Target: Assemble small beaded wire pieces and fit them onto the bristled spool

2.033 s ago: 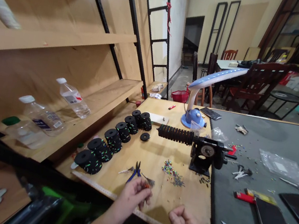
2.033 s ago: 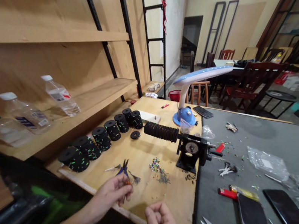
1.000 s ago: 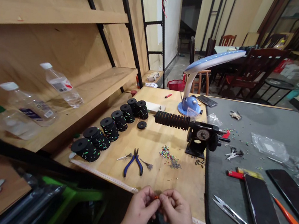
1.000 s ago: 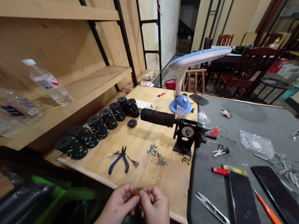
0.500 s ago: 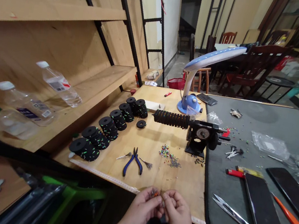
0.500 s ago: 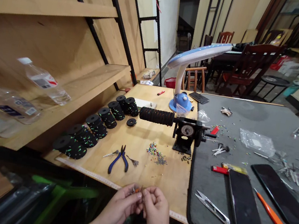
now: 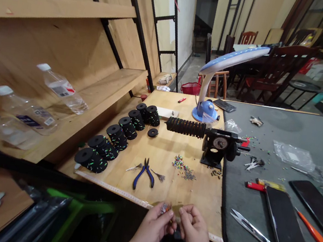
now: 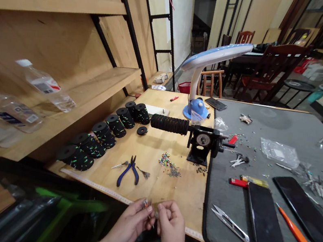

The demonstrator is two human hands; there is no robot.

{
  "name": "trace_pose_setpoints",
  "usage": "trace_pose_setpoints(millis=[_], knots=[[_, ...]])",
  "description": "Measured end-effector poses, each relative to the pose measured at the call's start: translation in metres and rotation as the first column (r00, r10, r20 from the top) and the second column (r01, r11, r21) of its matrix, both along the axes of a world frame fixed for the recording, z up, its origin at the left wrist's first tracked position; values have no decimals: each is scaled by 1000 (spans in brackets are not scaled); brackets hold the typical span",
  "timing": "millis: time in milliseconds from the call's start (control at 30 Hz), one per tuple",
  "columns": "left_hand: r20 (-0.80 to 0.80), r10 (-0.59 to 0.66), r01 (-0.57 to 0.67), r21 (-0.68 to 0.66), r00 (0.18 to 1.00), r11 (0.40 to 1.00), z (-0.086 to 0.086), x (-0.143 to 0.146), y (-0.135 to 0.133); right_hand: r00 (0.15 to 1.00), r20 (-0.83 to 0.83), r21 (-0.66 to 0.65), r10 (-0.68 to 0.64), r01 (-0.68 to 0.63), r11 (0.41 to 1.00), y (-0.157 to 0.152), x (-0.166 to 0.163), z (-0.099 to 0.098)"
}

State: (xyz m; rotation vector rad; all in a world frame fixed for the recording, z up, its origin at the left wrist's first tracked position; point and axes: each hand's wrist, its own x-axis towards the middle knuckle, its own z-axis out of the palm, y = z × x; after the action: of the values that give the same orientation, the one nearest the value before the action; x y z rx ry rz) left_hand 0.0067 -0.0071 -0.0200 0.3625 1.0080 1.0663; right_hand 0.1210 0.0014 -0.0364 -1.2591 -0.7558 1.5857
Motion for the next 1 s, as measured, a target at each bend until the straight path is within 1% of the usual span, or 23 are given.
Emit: trace_pose_setpoints(millis=[100, 233, 333, 633, 1000], knots=[[21, 19, -18, -41, 1000, 999, 2, -1, 1, 999, 52, 11, -1, 0, 1000, -3, 2, 3], [68, 42, -32, -144, 997, 989, 4, -3, 0, 996, 84, 34, -9, 6, 999, -7, 3, 4], [77, 47, -34, -164, 996, 986, 4, -3, -1, 995, 95, 43, -14, 10, 999, -7, 3, 3], [26, 52, -49, -92, 998, 995, 2, -3, -1, 990, 141, 69, -4, -6, 998, -10, 3, -1], [-27, 24, -25, -53, 999, 998, -2, -4, -2, 992, 125, 36, -8, 4, 999, -7, 0, 3]])
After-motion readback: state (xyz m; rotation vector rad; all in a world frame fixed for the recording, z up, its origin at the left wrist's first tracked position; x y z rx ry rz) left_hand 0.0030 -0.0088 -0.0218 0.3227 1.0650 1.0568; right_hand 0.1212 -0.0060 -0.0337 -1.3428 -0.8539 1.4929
